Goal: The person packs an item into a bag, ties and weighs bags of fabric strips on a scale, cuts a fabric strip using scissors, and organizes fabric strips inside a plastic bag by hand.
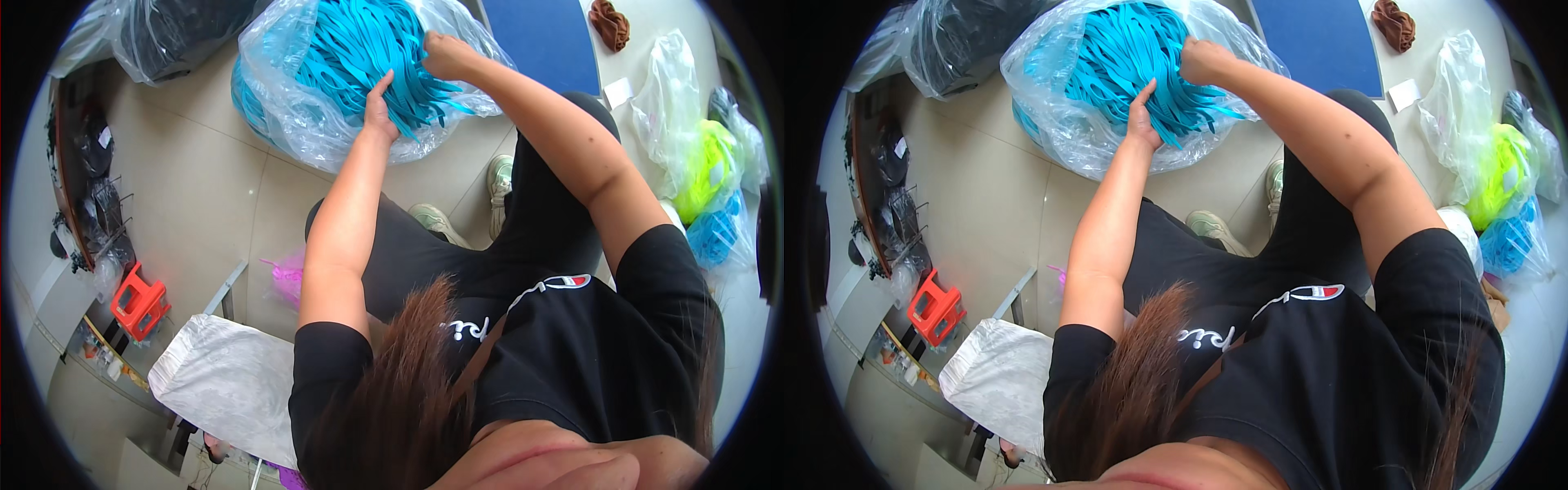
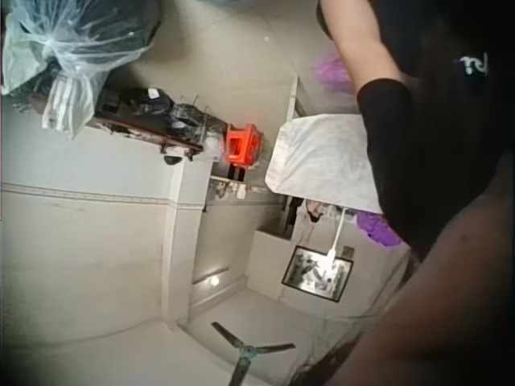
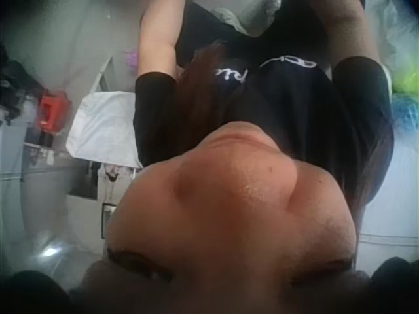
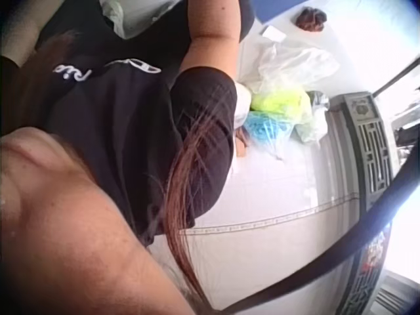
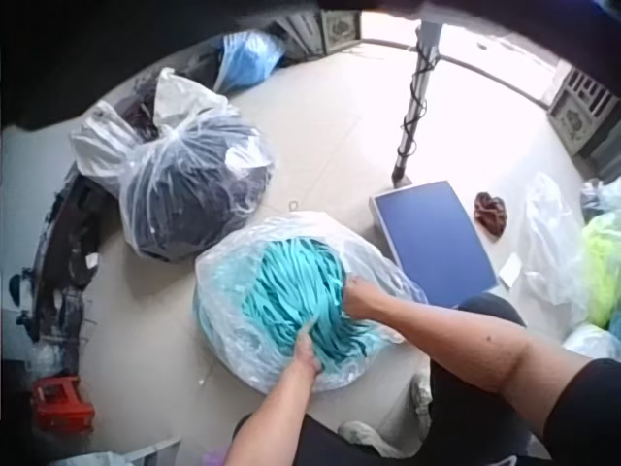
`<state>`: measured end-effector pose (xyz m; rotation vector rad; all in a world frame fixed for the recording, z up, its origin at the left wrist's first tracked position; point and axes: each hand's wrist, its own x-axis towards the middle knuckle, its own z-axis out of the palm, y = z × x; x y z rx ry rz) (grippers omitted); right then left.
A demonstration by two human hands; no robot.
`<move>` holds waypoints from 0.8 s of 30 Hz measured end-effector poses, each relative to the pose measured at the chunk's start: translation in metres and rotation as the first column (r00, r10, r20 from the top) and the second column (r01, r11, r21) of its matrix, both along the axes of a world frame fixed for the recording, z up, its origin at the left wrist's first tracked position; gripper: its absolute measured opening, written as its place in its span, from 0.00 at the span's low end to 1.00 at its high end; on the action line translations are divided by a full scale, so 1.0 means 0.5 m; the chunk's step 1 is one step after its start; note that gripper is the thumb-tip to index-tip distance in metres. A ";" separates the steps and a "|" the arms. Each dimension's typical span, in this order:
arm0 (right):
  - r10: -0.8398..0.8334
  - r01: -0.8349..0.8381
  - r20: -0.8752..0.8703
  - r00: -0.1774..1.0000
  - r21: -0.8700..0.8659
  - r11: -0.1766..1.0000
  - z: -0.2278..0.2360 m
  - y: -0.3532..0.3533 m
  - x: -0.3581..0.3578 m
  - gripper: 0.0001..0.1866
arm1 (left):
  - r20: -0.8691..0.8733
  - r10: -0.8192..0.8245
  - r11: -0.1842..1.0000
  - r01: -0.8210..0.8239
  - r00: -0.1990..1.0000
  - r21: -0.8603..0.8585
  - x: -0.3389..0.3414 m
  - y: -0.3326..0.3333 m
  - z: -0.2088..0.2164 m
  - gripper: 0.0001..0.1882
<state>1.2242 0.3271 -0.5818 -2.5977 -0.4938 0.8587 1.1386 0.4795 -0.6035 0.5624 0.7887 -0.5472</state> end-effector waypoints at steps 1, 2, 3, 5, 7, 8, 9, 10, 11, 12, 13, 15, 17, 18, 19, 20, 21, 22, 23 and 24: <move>-0.335 0.317 0.235 0.912 0.114 0.942 -0.039 -0.001 -0.008 0.20 | 0.005 0.008 1.000 -0.008 1.000 0.010 0.002 -0.003 0.005 0.27; -0.336 0.317 0.235 0.912 0.115 0.942 -0.043 0.013 -0.018 0.20 | 0.006 0.008 1.000 -0.009 1.000 0.011 0.000 0.002 0.006 0.27; -0.356 0.353 0.083 0.931 0.051 0.934 -0.048 0.032 -0.029 0.21 | -0.008 0.006 1.000 -0.006 1.000 0.000 0.001 0.004 0.006 0.27; -0.008 0.011 -0.151 0.989 0.020 1.000 -0.014 0.059 -0.054 0.21 | -0.074 -0.002 1.000 0.000 0.997 -0.027 -0.009 0.024 0.005 0.30; 0.000 -0.007 -0.146 0.989 -0.046 0.999 0.034 0.082 -0.094 0.21 | -0.078 -0.025 1.000 0.024 0.997 -0.009 -0.022 0.035 0.008 0.30; -0.013 -0.003 -0.131 0.991 -0.124 0.992 0.051 0.082 -0.102 0.20 | -0.073 -0.067 0.998 0.067 0.995 -0.003 -0.018 0.030 0.019 0.31; 0.025 -0.045 -0.162 0.986 -0.122 0.992 0.062 0.081 -0.104 0.20 | -0.058 -0.094 0.995 0.096 0.994 0.033 -0.021 0.023 0.030 0.31; 0.024 -0.044 -0.162 0.986 -0.121 0.992 0.067 0.082 -0.112 0.20 | -0.058 -0.094 0.995 0.096 0.994 0.034 -0.025 0.023 0.030 0.31; 0.050 -0.060 -0.149 0.988 -0.059 0.997 0.070 0.083 -0.121 0.20 | -0.025 -0.087 0.993 0.089 0.996 0.084 -0.029 0.024 0.030 0.30; 0.076 -0.076 -0.134 0.988 0.005 0.997 0.069 0.084 -0.126 0.19 | 0.008 -0.081 0.988 0.080 0.997 0.134 -0.032 0.027 0.030 0.28; 0.073 -0.063 -0.142 0.987 0.072 0.995 0.069 0.086 -0.129 0.21 | -0.011 -0.081 0.989 0.082 0.997 0.126 -0.032 0.033 0.040 0.27; 0.158 -0.151 -0.182 0.970 0.055 0.987 0.070 0.086 -0.136 0.24 | -0.036 -0.107 0.985 0.111 0.994 0.130 -0.030 0.036 0.043 0.27; 0.300 -0.303 -0.208 0.931 0.020 0.953 0.084 0.094 -0.144 0.31 | -0.068 -0.151 0.974 0.160 0.986 0.163 -0.033 0.050 0.034 0.27; 0.303 -0.304 -0.206 0.931 0.026 0.952 0.092 0.098 -0.141 0.31 | -0.069 -0.149 0.973 0.159 0.986 0.169 -0.033 0.062 0.029 0.27; 0.375 -0.378 -0.205 0.904 0.027 0.925 0.101 0.098 -0.133 0.32 | -0.117 -0.172 0.939 0.198 0.978 0.280 -0.030 0.074 0.019 0.28; 0.438 -0.444 -0.208 0.875 0.019 0.896 0.111 0.089 -0.120 0.32 | -0.165 -0.195 0.893 0.245 0.967 0.377 -0.018 0.063 0.043 0.28; 0.420 -0.411 -0.251 0.872 0.090 0.907 0.120 0.073 -0.096 0.26 | -0.296 -0.237 0.669 0.376 0.925 0.641 -0.012 0.058 0.071 0.25; 0.414 -0.399 -0.241 0.878 0.110 0.910 0.090 0.063 -0.061 0.18 | -0.284 -0.253 0.666 0.380 0.925 0.643 -0.001 0.056 0.074 0.25; 0.224 -0.214 -0.206 0.952 0.070 0.974 0.104 0.063 -0.052 0.15 | -0.267 -0.273 0.550 0.377 0.924 0.745 -0.012 0.089 0.068 0.22; 0.026 -0.020 -0.166 0.986 0.037 0.999 0.117 0.065 -0.043 0.13 | -0.255 -0.294 0.421 0.364 0.921 0.831 -0.024 0.124 0.063 0.18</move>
